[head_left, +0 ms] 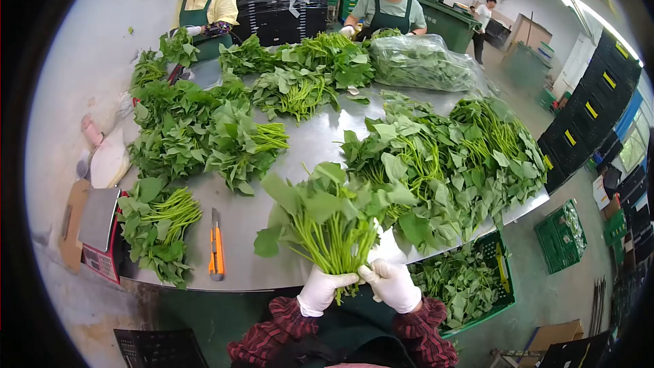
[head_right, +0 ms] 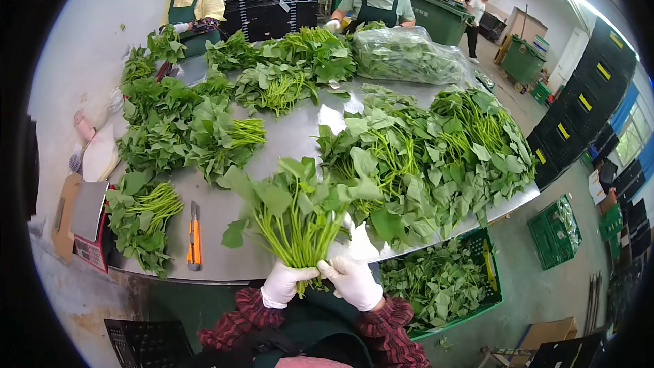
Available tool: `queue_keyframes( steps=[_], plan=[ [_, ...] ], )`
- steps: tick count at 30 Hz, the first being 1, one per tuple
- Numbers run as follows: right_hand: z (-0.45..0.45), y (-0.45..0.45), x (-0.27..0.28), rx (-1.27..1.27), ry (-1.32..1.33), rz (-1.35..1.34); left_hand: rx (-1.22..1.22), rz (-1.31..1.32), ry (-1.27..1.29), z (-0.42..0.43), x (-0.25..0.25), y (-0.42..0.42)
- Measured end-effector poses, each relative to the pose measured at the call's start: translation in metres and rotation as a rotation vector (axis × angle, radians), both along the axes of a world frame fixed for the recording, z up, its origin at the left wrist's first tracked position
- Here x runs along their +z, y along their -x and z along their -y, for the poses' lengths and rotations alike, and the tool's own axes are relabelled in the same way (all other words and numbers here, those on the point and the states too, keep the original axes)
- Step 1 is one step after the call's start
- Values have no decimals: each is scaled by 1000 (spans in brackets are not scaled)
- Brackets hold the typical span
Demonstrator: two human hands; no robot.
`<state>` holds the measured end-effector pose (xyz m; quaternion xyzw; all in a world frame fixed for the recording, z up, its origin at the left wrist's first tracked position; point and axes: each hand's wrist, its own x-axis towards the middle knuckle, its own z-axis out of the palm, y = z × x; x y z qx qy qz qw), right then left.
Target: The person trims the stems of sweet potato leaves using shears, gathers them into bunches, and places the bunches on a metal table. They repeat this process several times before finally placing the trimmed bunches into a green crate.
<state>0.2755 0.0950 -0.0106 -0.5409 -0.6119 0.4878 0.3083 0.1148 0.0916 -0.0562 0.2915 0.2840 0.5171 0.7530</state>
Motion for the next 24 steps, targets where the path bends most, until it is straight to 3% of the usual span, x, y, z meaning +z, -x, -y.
queue_keyframes(
  steps=[3, 6, 7, 9, 10, 11, 13, 17, 19, 20, 22, 24],
  plan=[
    [2, -13, -1, 34, 169, -49, 50, -149, -148, 1, 4, -4],
    [9, -28, -7, 199, 394, -151, 224, -654, -310, 2, -15, 1],
    [12, -37, -27, 309, 396, -136, 366, -1281, -696, 0, -54, 12],
    [15, -50, -65, 364, 187, -133, 484, -440, -606, -16, -54, 27],
    [17, -51, -68, 188, 284, -553, 515, -287, -536, -20, -52, 34],
    [8, -71, -121, 275, 83, -347, 538, -264, -447, -23, -47, 42],
    [11, -75, -85, 106, 348, -154, 583, -163, -318, -34, -33, 59],
    [10, -67, -89, -32, 444, -17, 628, -95, -235, -40, -20, 78],
    [11, -68, -119, -4, -55, 126, 625, -120, -228, -37, -22, 80],
    [13, -62, -99, 39, -220, 198, 616, -150, -230, -33, -26, 78],
    [13, -53, -99, 16, -293, 140, 592, -293, -260, -22, -38, 71],
    [15, -38, -84, -68, -275, 1, 573, -677, -389, -14, -56, 61]
  ],
)
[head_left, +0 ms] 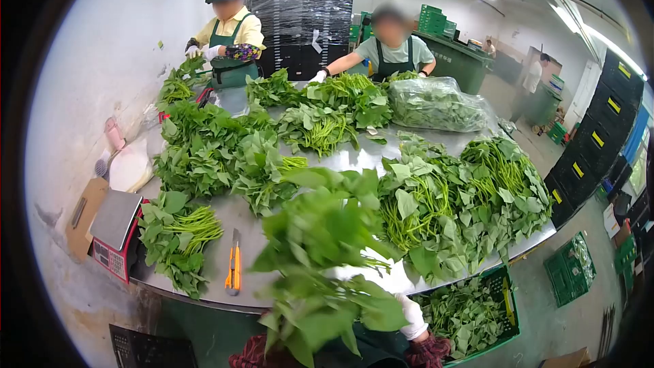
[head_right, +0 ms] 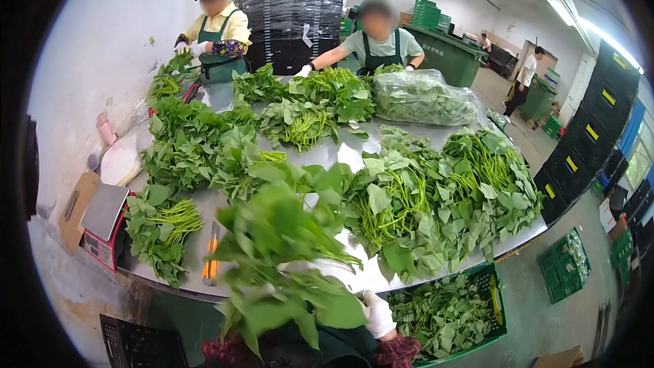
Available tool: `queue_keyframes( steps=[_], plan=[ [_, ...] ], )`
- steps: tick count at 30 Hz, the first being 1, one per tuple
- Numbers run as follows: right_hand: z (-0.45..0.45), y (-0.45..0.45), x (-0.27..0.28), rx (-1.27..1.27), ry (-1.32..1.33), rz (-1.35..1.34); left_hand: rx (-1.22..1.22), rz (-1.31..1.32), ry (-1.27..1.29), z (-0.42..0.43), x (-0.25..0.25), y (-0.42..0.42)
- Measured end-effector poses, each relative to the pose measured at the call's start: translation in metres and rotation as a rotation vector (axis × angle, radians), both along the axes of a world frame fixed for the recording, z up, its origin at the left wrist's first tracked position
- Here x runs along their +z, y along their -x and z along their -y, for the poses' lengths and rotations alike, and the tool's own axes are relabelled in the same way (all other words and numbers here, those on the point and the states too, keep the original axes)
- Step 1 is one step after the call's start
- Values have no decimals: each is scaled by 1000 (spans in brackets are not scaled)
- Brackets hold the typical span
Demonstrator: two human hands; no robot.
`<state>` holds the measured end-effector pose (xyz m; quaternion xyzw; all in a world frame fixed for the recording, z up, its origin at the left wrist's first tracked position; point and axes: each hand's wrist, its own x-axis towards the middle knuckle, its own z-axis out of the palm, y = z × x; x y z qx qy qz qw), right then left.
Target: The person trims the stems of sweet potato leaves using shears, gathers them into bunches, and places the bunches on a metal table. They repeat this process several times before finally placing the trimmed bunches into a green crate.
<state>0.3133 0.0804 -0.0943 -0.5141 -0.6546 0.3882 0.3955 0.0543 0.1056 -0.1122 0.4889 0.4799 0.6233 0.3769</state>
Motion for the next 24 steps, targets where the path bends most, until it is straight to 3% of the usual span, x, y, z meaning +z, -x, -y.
queue_keyframes(
  steps=[1, 3, 4, 5, 7, 8, 11, 12, 15, 16, 19, 21, 23, 24],
  plan=[
    [-1, 8, 11, -41, -47, 139, 6, -139, -6, 2, -1, -6],
    [-3, 23, 16, -139, 17, 134, -81, -96, 52, 4, -8, -18],
    [-4, 31, 22, -142, -160, 231, -179, 595, 188, 11, 39, -40],
    [-5, 40, 32, -142, -333, 330, -249, 715, 264, 14, 43, -44],
    [-5, 57, 43, -86, -386, 296, -367, 894, 394, 19, 47, -50],
    [-6, 66, 48, -28, -348, 317, -392, 867, 326, 19, 28, -56],
    [-6, 83, 37, 25, -389, 366, -353, 845, 286, 28, 33, -74],
    [-6, 83, 36, 68, -226, 302, -344, 853, 288, 30, 38, -73],
    [-13, 81, 22, 199, -187, 83, -431, 852, 335, 31, 44, -66],
    [-12, 82, 41, 207, -195, 17, -503, 880, 388, 29, 43, -64],
    [-24, 70, 22, 290, -167, 19, -630, 970, 471, 25, 30, -62],
    [-27, 70, 21, 291, -233, 62, -638, 827, 423, 24, 32, -61],
    [-31, 72, 0, 281, -75, -149, -672, 754, 428, 22, 30, -57],
    [-33, 72, -4, 228, -189, -40, -750, 712, 454, 21, 30, -53]
  ],
)
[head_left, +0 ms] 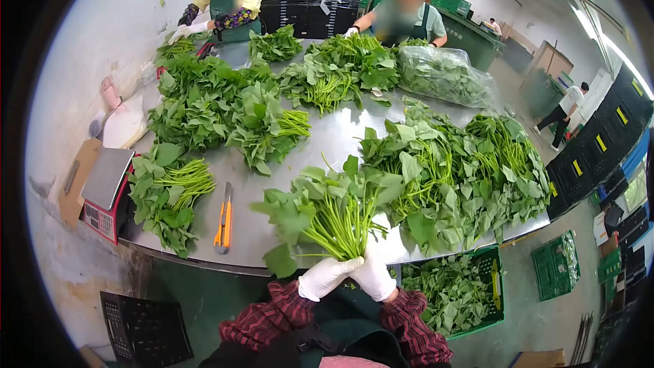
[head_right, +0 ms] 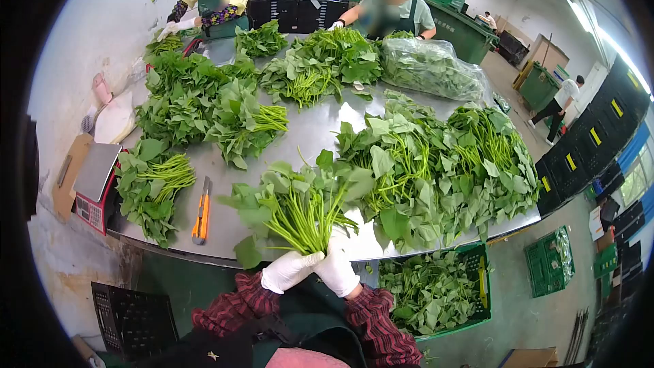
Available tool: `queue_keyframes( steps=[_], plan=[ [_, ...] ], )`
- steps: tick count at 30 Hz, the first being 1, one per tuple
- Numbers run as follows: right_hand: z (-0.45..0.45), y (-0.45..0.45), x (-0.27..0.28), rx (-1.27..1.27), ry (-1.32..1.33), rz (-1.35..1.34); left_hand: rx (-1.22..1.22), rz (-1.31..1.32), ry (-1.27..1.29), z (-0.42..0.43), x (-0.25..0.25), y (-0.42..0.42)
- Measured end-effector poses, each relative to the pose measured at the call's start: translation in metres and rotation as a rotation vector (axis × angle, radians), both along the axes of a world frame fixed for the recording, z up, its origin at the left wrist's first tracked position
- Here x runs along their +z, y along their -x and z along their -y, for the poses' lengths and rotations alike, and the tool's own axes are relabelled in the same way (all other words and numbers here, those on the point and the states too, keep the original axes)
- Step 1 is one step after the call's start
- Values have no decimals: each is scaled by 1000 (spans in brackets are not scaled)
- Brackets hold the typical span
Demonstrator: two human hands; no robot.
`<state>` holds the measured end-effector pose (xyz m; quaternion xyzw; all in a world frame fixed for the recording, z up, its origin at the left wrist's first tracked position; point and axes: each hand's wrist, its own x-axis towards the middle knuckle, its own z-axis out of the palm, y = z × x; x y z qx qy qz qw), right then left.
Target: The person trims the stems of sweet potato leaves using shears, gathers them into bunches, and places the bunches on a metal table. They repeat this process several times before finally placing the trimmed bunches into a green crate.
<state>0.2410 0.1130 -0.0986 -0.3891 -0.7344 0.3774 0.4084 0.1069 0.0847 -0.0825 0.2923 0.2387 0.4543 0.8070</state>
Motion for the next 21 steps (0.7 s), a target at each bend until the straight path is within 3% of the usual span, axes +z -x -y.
queue_keyframes(
  steps=[3, 5, 6, 7, 8, 9, 11, 12, 13, 16, 19, 20, 21],
  plan=[
    [-5, -6, 22, -123, 209, -87, -30, -200, -11, 7, 19, 12],
    [-7, -13, 53, -263, -101, 173, 227, -1008, -485, 21, 37, 19],
    [-11, -16, 63, -239, -158, 210, 505, -1274, -890, 26, 48, 21],
    [-11, -18, 71, -210, -212, 244, 566, -1397, -1136, 31, 64, 26],
    [-4, -18, 81, -213, -47, 356, 528, -1509, -1355, 32, 86, 29],
    [3, -9, 117, -8, -231, 175, 480, -1623, -1570, 32, 104, 30],
    [6, -11, 107, 278, -174, 217, 320, -1655, -1615, 30, 119, 29],
    [10, -13, 102, 425, -111, 371, 333, -1685, -1627, 27, 118, 28],
    [11, -12, 104, 511, -33, 279, 459, -1714, -1658, 28, 111, 28],
    [19, 3, 112, 603, -26, 324, 677, -1735, -1560, 40, 103, 33],
    [19, 26, 130, 623, 57, 396, 468, -1819, -1420, 58, 96, 51],
    [10, 26, 110, 621, -192, 367, 471, -1815, -1351, 60, 84, 58],
    [-6, 42, 130, 841, -166, 428, 476, -1810, -1284, 61, 75, 68]
  ],
)
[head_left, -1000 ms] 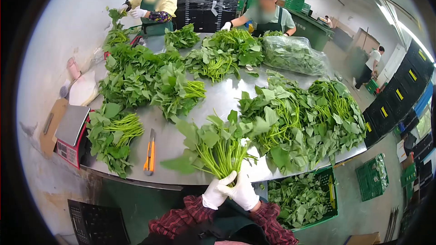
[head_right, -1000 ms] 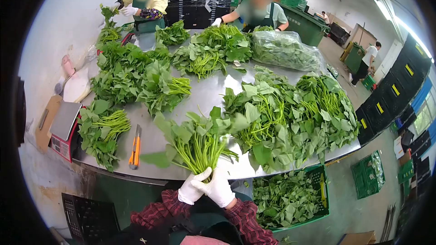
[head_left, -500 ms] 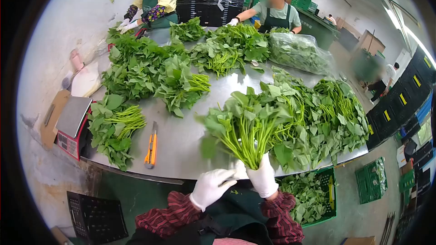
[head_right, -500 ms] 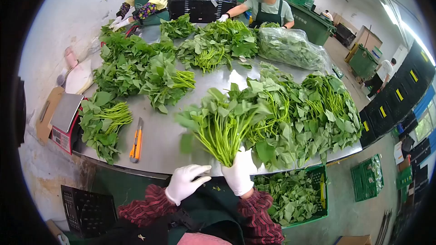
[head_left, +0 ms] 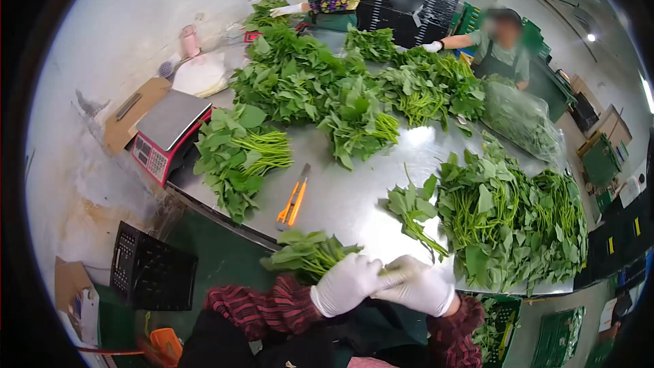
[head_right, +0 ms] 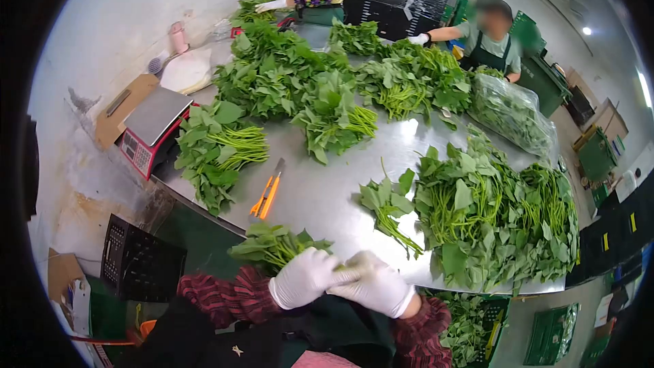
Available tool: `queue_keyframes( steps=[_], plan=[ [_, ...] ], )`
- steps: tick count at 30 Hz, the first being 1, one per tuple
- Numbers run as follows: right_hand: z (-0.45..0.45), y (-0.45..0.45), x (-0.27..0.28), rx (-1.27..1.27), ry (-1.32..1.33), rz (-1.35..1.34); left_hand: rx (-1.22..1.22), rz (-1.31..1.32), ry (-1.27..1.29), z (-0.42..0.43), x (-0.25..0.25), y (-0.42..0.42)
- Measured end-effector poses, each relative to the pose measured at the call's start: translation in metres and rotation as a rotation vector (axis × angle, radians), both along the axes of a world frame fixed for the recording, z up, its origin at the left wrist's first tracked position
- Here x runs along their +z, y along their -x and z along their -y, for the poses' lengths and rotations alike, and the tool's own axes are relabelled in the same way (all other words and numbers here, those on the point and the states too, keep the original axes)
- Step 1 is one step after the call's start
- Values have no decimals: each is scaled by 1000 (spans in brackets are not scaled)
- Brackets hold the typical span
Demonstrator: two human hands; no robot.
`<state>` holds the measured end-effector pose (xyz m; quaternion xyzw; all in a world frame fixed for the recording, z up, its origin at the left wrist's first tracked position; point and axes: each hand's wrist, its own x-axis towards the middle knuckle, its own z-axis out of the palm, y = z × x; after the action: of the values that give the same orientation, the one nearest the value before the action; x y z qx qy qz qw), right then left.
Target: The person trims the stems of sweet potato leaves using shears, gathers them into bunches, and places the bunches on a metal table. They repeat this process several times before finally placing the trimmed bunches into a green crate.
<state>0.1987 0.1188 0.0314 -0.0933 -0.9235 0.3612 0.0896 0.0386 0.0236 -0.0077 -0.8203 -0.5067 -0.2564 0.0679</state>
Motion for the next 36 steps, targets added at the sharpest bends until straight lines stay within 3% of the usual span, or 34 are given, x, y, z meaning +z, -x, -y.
queue_keyframes(
  steps=[2, 4, 5, 6, 8, 10, 11, 12, 14, 17, 22, 25, 28, 31, 34, 36],
  plan=[
    [-6, 7, 5, -520, 29, -152, 138, 278, 189, 10, -5, 25],
    [-36, 25, -12, -734, 9, -156, 197, 719, 274, 23, -15, 52],
    [-50, 33, -24, -733, 54, 41, 251, 766, 285, 30, -20, 65],
    [-60, 46, -51, -723, 53, 39, 305, 814, 295, 35, -24, 76],
    [-72, 75, -110, -301, -678, 98, 375, 851, 233, 42, -33, 88],
    [-68, 121, -152, -417, -369, 308, 452, 926, 283, 48, -37, 99],
    [-52, 147, -157, -484, -541, 74, 447, 942, 237, 49, -36, 100],
    [-44, 166, -157, -482, -541, 69, 443, 970, 280, 52, -36, 102],
    [-24, 199, -124, -650, -445, 239, 395, 994, 280, 54, -41, 106],
    [-25, 242, -143, -734, -279, 311, 365, 990, 283, 55, -48, 113],
    [-22, 258, -121, -815, -144, 285, 319, 965, 274, 48, -52, 123],
    [-39, 247, -141, -722, -140, 397, 389, 1100, 351, 42, -72, 126],
    [-51, 208, -138, -694, -59, 390, 302, 1426, 524, 29, -65, 127],
    [-61, 149, -137, -848, -9, 284, 257, 1543, 587, 11, -44, 117],
    [-40, 75, -89, -957, -39, -67, 136, 1571, 724, -15, -33, 95],
    [-13, 36, -55, -1028, -335, -326, 5, 1496, 835, -34, -26, 69]
  ],
)
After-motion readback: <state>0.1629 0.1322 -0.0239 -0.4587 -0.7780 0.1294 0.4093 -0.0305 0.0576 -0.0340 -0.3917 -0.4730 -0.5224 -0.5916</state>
